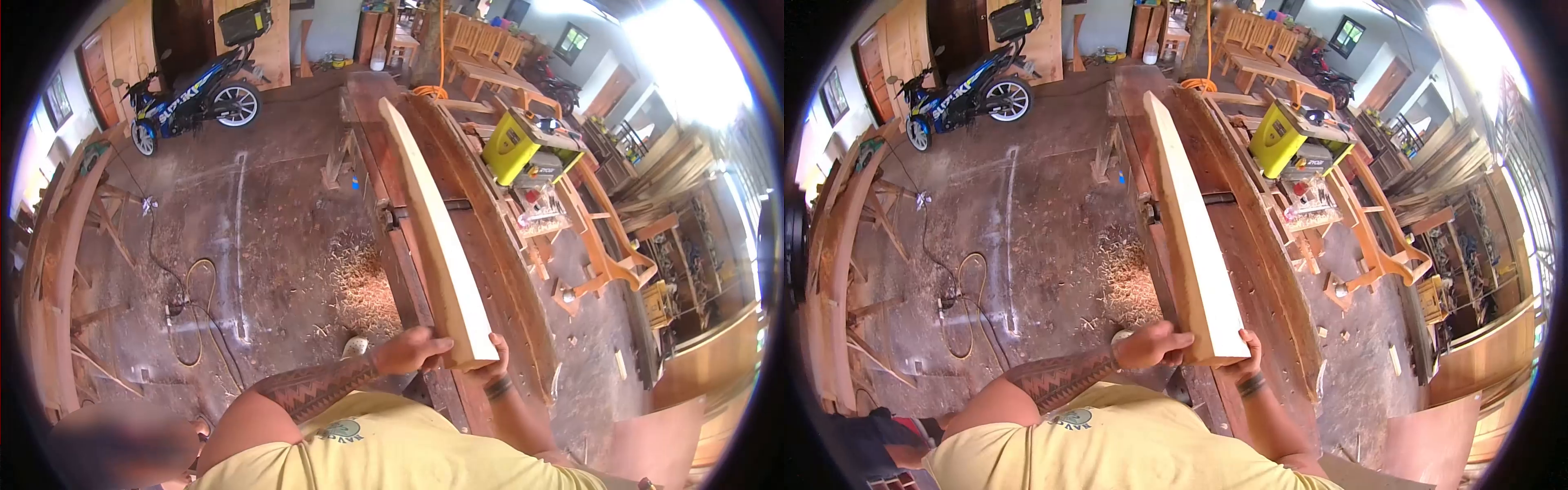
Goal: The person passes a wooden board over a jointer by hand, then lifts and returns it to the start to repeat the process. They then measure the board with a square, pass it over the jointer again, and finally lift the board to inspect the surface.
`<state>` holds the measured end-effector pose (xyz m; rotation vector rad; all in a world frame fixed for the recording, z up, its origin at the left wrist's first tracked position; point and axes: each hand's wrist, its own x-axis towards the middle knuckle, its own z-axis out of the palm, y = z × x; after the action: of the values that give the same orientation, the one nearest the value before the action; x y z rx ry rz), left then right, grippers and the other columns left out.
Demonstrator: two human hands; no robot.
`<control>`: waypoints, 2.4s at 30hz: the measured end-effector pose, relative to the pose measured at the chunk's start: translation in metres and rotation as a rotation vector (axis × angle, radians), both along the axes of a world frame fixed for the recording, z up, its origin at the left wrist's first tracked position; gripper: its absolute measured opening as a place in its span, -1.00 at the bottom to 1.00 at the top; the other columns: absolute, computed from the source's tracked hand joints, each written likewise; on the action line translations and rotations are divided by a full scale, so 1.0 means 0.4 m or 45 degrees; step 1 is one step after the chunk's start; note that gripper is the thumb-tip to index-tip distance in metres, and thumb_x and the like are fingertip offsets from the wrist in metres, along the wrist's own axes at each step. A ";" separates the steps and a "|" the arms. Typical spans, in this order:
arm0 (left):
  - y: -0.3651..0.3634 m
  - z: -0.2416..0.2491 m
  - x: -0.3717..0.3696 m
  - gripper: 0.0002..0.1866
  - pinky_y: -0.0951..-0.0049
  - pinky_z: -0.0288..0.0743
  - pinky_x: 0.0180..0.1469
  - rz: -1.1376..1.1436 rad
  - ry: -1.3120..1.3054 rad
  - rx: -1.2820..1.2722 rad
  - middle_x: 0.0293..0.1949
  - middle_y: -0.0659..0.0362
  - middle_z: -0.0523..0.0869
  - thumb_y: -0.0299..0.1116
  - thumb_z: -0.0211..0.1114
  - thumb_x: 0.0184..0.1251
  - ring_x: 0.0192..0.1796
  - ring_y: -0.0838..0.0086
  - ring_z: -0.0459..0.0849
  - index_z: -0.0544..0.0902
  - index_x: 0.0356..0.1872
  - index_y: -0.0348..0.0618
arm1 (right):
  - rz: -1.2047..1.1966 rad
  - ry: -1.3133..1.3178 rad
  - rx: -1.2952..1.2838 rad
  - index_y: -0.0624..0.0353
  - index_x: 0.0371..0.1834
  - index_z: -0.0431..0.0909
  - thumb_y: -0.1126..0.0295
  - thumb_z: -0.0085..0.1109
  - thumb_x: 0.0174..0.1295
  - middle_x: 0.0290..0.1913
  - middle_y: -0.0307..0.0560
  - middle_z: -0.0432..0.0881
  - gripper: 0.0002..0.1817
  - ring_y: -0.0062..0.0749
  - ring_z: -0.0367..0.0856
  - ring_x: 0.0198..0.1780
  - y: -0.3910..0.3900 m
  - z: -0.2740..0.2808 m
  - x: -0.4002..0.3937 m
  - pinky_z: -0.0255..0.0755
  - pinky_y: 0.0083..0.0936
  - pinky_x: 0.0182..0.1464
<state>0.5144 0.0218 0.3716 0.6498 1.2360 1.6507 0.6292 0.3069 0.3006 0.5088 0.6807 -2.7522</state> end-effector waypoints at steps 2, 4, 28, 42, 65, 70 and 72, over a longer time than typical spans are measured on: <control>-0.009 -0.074 0.020 -0.45 0.47 0.48 -0.32 -0.105 -0.092 -0.039 -0.40 0.21 0.70 0.12 0.24 0.77 -0.40 0.56 0.63 0.73 0.02 -0.31 | 0.037 -0.107 0.167 0.19 0.57 0.56 0.02 0.39 0.27 0.25 0.05 0.84 -0.19 0.05 0.84 0.24 0.030 0.002 0.006 0.74 0.00 0.30; -0.013 -0.151 0.053 -0.46 0.44 0.50 -0.29 -0.108 -0.178 -0.094 -0.37 0.19 0.74 0.12 0.34 0.66 -0.38 0.54 0.65 0.77 -0.02 -0.28 | 0.085 -0.207 0.341 0.16 0.59 0.56 0.08 0.41 0.27 0.21 -0.03 0.84 -0.20 -0.03 0.86 0.18 0.033 0.069 0.007 0.72 -0.06 0.31; 0.146 -0.299 -0.779 -0.35 0.36 0.47 -0.64 0.832 -0.320 -0.482 -0.29 0.26 0.77 0.27 0.54 0.45 -0.51 0.53 0.65 0.76 0.10 -0.19 | 0.875 -0.409 2.384 0.07 0.79 0.26 0.09 0.68 0.04 0.13 0.42 0.79 0.19 0.36 0.80 0.12 0.014 0.204 0.224 0.67 0.09 0.18; 0.321 -0.406 -0.307 -0.08 -0.23 0.80 -0.14 0.683 -0.378 -0.835 0.27 0.07 0.75 0.45 0.48 0.41 0.13 0.10 0.84 0.53 0.55 -0.01 | 0.894 -0.561 2.395 -0.13 0.75 0.35 0.12 0.66 0.01 -0.08 0.30 0.84 0.12 0.38 0.83 -0.07 0.174 0.027 0.898 0.70 0.14 0.05; 0.843 -0.387 0.314 0.12 -0.29 0.81 0.07 0.726 -0.177 -0.799 0.45 -0.21 0.63 0.42 0.59 0.31 0.35 -0.09 0.73 0.48 0.54 -0.40 | 0.638 -0.442 2.440 0.08 0.75 0.30 0.04 0.70 0.06 0.17 0.23 0.78 0.16 0.29 0.80 0.16 0.477 -0.001 1.551 0.69 0.05 0.23; 0.874 -0.360 0.484 -0.08 -0.01 0.80 -0.21 0.888 -0.043 -0.906 0.16 -0.11 0.83 0.25 0.67 0.33 0.04 0.14 0.87 0.67 0.38 -0.42 | 0.621 -0.193 2.465 0.06 0.80 0.21 0.02 0.72 0.07 0.20 0.31 0.76 0.22 0.34 0.79 0.20 0.508 -0.017 1.541 0.69 0.05 0.27; 0.892 -0.392 0.623 -0.17 0.07 0.70 -0.34 0.978 -0.052 -0.762 0.07 -0.13 0.84 0.21 0.69 0.33 -0.08 0.18 0.85 0.72 0.20 -0.48 | 0.586 -0.139 2.456 0.04 0.84 0.13 0.03 0.66 0.11 0.27 0.35 0.72 0.24 0.35 0.80 0.18 0.500 0.000 1.532 0.71 0.05 0.27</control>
<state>0.7636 0.3785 0.2148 -0.2723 1.9793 1.7102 1.2420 0.5068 0.3007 0.5828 2.7029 -0.8552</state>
